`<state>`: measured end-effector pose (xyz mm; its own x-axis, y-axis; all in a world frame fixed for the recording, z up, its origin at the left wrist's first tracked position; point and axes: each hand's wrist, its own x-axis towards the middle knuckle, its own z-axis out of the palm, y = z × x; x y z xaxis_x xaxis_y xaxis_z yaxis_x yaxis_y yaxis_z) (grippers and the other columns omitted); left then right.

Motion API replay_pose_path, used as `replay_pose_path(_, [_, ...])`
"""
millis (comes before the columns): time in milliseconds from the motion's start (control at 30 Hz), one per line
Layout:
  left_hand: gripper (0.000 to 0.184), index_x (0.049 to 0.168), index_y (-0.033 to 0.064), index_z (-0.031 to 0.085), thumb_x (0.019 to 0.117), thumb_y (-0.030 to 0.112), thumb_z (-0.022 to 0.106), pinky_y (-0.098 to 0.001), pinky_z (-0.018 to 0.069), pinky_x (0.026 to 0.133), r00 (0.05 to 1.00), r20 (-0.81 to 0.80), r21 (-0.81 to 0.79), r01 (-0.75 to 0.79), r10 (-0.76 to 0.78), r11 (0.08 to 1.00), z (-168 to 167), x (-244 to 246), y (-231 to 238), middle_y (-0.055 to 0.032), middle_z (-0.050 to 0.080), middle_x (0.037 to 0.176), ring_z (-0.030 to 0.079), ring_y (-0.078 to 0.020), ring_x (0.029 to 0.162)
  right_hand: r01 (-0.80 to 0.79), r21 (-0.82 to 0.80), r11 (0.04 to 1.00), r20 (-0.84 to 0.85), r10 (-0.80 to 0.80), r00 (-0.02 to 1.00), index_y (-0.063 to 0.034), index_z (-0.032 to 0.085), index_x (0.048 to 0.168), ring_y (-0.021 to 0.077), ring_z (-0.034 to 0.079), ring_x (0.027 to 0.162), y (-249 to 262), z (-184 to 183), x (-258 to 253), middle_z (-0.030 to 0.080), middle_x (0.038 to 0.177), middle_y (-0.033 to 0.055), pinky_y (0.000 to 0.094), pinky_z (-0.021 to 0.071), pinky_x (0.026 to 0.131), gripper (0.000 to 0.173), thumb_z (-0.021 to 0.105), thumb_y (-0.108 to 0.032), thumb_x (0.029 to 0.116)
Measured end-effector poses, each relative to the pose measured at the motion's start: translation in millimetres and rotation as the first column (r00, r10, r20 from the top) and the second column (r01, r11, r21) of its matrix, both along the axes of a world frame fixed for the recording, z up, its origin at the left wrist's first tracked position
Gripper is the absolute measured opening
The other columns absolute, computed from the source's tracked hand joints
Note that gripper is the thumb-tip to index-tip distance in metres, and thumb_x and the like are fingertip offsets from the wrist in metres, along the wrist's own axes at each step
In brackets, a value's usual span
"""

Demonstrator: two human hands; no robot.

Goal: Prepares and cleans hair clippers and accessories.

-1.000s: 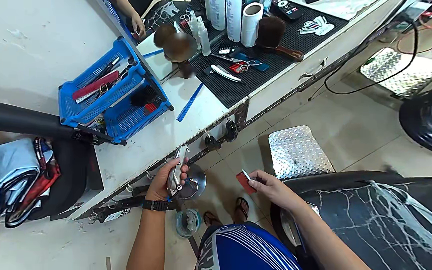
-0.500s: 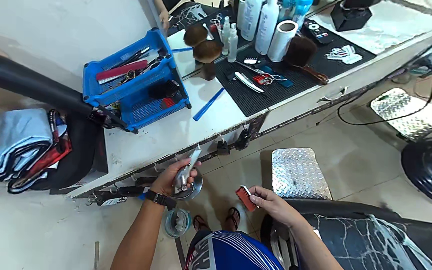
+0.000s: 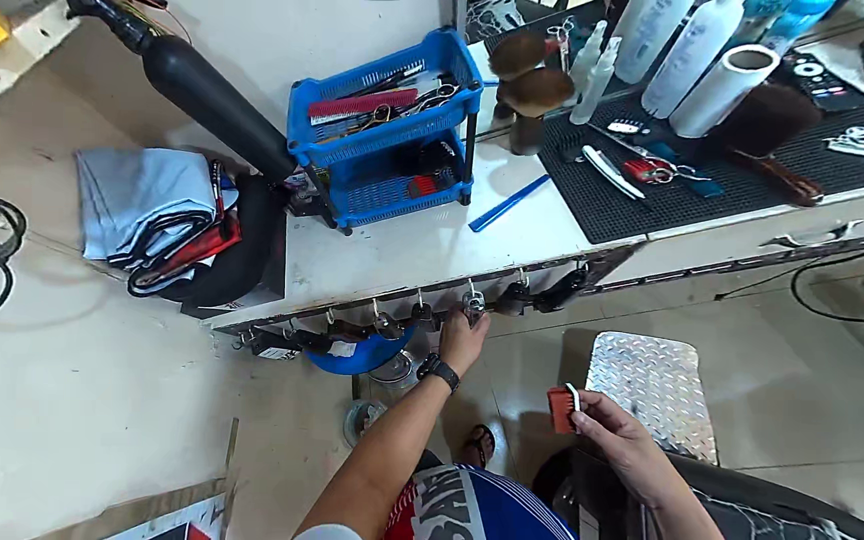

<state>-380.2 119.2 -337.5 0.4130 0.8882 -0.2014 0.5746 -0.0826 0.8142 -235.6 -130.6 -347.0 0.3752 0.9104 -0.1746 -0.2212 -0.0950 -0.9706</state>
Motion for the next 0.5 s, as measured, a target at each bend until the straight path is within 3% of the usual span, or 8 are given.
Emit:
replay_pose_path(133, [0.048, 0.130, -0.0001, 0.060, 0.1022, 0.038, 0.060, -0.0468, 0.0504, 0.105, 1.000, -0.011, -0.021, -0.010, 0.010, 1.000, 9.1, 0.9, -2.4, -0.0200, 0.064, 0.126, 0.063, -0.0285, 0.119, 0.037, -0.009, 0.999, 0.021, -0.036, 0.999, -0.0071, 0.067, 0.119, 0.0113, 0.069, 0.091, -5.2, 4.7, -11.3, 0.072, 0.101, 0.0038, 0.0246, 0.0583, 0.083, 0.033, 0.071, -0.026, 0.0921])
replay_pose_path(167, [0.055, 0.137, -0.0015, 0.055, 0.1025, 0.040, 0.060, -0.0468, 0.0488, 0.107, 1.000, -0.019, -0.029, 0.004, -0.005, 1.000, 13.3, -2.3, -4.5, -0.0218, 0.062, 0.132, 0.061, -0.0295, 0.124, 0.045, -0.013, 0.999, 0.021, -0.044, 0.999, -0.0072, 0.068, 0.119, 0.0113, 0.069, 0.091, -5.3, 5.7, -16.0, 0.072, 0.101, 0.0038, 0.0245, 0.0584, 0.084, 0.033, 0.071, -0.026, 0.0920])
replay_pose_path(267, [0.082, 0.157, -0.0073, 0.023, 0.1019, 0.040, 0.060, -0.0460, 0.0372, 0.120, 0.991, -0.046, -0.022, 0.127, -0.128, 0.992, 27.8, -28.4, -18.9, -0.0278, 0.043, 0.154, 0.045, -0.0320, 0.144, 0.072, -0.024, 0.997, 0.010, -0.072, 0.997, -0.0075, 0.068, 0.118, 0.0119, 0.069, 0.091, -4.3, 6.1, -33.3, 0.072, 0.101, 0.0040, 0.0246, 0.0583, 0.083, 0.032, 0.070, -0.025, 0.0918])
replay_pose_path(300, [0.082, 0.159, -0.0064, 0.021, 0.1023, 0.039, 0.059, -0.0463, 0.0359, 0.121, 0.982, -0.057, -0.007, 0.180, -0.180, 0.984, 33.1, -44.0, -25.4, -0.0264, 0.041, 0.157, 0.043, -0.0312, 0.146, 0.082, -0.022, 0.996, -0.005, -0.083, 0.997, -0.0073, 0.068, 0.118, 0.0124, 0.069, 0.091, -3.6, 5.0, -39.9, 0.072, 0.101, 0.0045, 0.0249, 0.0584, 0.082, 0.032, 0.070, -0.024, 0.0918])
replay_pose_path(333, [0.073, 0.157, -0.0042, 0.031, 0.1025, 0.036, 0.058, -0.0463, 0.0409, 0.118, 0.977, -0.055, 0.022, 0.207, -0.205, 0.978, 38.4, -62.6, -31.8, -0.0227, 0.049, 0.152, 0.049, -0.0288, 0.141, 0.090, -0.023, 0.996, -0.022, -0.090, 0.996, -0.0073, 0.067, 0.119, 0.0129, 0.069, 0.091, -2.4, 3.8, -47.0, 0.071, 0.101, 0.0049, 0.0257, 0.0585, 0.083, 0.031, 0.070, -0.024, 0.0921])
replay_pose_path(400, [0.045, 0.137, -0.0012, 0.056, 0.1026, 0.027, 0.058, -0.0416, 0.0560, 0.100, 0.979, 0.023, 0.088, 0.200, -0.203, 0.976, 47.8, -105.0, -40.9, -0.0148, 0.068, 0.124, 0.067, -0.0218, 0.115, 0.085, -0.040, 0.996, -0.060, -0.087, 0.994, -0.0072, 0.066, 0.120, 0.0149, 0.070, 0.091, 3.1, 6.5, -62.6, 0.071, 0.103, 0.0064, 0.0287, 0.0599, 0.082, 0.032, 0.069, -0.023, 0.0929])
replay_pose_path(467, [0.035, 0.126, 0.0008, 0.063, 0.1022, 0.026, 0.057, -0.0378, 0.0594, 0.085, 0.963, 0.106, 0.064, 0.244, -0.250, 0.968, 57.1, -144.7, -46.4, -0.0105, 0.070, 0.108, 0.070, -0.0177, 0.096, -0.003, -0.109, 0.994, -0.023, 0.000, 1.000, -0.0073, 0.065, 0.124, 0.0182, 0.071, 0.089, 15.7, 20.8, -81.4, 0.071, 0.105, 0.0079, 0.0343, 0.0621, 0.079, 0.033, 0.065, -0.023, 0.0953])
replay_pose_path(500, [0.038, 0.130, 0.0034, 0.061, 0.1018, 0.028, 0.059, -0.0363, 0.0601, 0.083, 0.939, 0.126, 0.037, 0.318, -0.320, 0.947, 61.7, -160.4, -47.7, -0.0094, 0.069, 0.114, 0.070, -0.0168, 0.096, -0.095, -0.144, 0.985, 0.046, 0.103, 0.994, -0.0071, 0.066, 0.125, 0.0188, 0.071, 0.088, 25.3, 28.9, -91.5, 0.071, 0.105, 0.0083, 0.0361, 0.0623, 0.078, 0.033, 0.063, -0.023, 0.0974])
